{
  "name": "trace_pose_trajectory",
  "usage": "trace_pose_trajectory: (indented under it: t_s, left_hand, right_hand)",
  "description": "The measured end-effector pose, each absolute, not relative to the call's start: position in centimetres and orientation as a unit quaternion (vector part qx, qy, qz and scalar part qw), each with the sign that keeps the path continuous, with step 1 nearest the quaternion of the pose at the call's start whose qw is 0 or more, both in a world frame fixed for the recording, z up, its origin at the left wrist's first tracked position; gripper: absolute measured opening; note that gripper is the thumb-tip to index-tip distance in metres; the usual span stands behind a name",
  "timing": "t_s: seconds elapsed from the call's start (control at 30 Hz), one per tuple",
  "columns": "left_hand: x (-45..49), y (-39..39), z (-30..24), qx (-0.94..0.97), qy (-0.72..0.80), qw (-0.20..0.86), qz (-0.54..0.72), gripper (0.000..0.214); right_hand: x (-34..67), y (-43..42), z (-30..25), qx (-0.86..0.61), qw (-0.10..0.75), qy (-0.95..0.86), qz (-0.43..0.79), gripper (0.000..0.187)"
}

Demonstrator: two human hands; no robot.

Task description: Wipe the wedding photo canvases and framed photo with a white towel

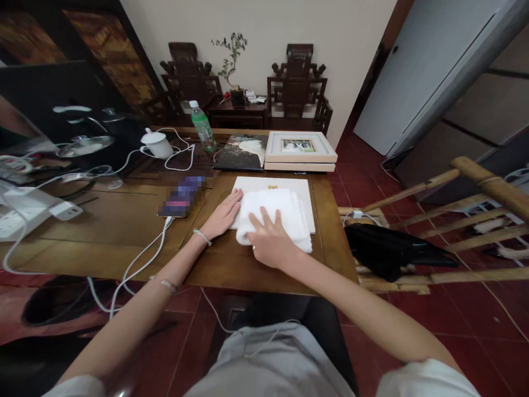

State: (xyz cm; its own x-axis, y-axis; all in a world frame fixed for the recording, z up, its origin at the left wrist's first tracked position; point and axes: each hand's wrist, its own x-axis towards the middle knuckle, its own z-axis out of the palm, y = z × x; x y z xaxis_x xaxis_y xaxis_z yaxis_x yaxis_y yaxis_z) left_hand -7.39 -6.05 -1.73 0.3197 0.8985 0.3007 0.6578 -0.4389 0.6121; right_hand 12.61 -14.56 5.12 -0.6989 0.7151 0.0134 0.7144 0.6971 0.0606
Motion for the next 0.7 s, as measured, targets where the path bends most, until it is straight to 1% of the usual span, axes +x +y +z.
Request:
trace_pose_trajectory:
  t_s: [0.2, 0.33, 0.43, 0.7]
  left_hand:
    - [-7.8, -5.8, -2.5, 0.808, 0.471, 0.159, 0.317, 0.053]
    - [-7.9, -5.7, -2.7, 0.809, 0.471, 0.148, 0.318, 0.051]
    - [-7.8, -5.7, -2.7, 0.811, 0.472, 0.144, 0.314, 0.051]
    - [-7.8, -5.6, -2.5, 0.818, 0.470, 0.144, 0.299, 0.051]
  right_hand:
    - [12.1, -7.4, 4.7, 0.437, -0.013, 0.898, 0.044, 0.044]
    - [11.5, -5.7, 4.1, 0.462, -0.025, 0.884, 0.063, 0.045]
    - [11.2, -7.8, 3.8, 0.456, -0.020, 0.888, 0.064, 0.044]
    - [11.8, -16.8, 4.7, 0.395, -0.021, 0.918, 0.015, 0.034]
